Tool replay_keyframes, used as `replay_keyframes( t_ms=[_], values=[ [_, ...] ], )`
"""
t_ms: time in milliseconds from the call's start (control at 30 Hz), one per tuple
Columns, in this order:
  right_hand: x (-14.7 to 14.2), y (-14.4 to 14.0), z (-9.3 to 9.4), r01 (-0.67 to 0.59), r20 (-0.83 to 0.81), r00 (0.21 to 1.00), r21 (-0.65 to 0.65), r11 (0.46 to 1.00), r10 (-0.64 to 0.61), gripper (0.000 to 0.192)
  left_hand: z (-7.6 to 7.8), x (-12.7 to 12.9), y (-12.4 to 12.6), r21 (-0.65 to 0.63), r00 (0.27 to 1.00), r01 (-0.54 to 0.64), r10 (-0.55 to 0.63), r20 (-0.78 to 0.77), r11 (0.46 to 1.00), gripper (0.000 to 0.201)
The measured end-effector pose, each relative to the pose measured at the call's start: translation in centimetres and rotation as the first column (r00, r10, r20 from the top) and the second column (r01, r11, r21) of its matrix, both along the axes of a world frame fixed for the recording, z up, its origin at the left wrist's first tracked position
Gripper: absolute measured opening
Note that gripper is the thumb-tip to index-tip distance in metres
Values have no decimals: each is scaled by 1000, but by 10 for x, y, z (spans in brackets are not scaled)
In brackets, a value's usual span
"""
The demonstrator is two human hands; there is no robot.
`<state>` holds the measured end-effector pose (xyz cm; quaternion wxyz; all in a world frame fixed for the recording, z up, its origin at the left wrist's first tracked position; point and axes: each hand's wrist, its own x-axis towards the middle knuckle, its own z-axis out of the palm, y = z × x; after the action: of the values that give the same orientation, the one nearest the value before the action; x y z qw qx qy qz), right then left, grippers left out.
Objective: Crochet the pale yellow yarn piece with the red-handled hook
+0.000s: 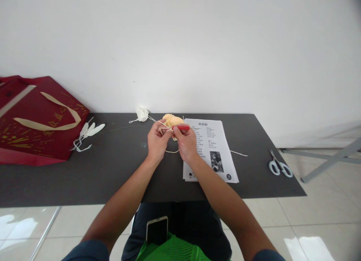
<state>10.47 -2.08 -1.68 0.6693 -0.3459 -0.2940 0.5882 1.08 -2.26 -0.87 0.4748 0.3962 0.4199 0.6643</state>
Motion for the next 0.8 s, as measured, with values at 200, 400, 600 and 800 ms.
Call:
replay_keyframes(
  t_ms=[200,400,600,800],
  values=[
    [7,-2,14,-15,-32,999,34,999,16,24,2,-8,2,46,998,-60,61,-19,997,48],
    [10,-3,20,-25,-57,998,80,997,29,22,5,-12,2,91,995,-89,93,-44,992,47],
    [11,-5,20,-21,-59,998,91,996,27,24,9,-11,-2,99,997,-71,71,-4,993,47],
    [13,-8,24,8,-34,999,127,992,-4,25,11,-12,-3,103,994,-101,104,-26,990,45]
  ],
)
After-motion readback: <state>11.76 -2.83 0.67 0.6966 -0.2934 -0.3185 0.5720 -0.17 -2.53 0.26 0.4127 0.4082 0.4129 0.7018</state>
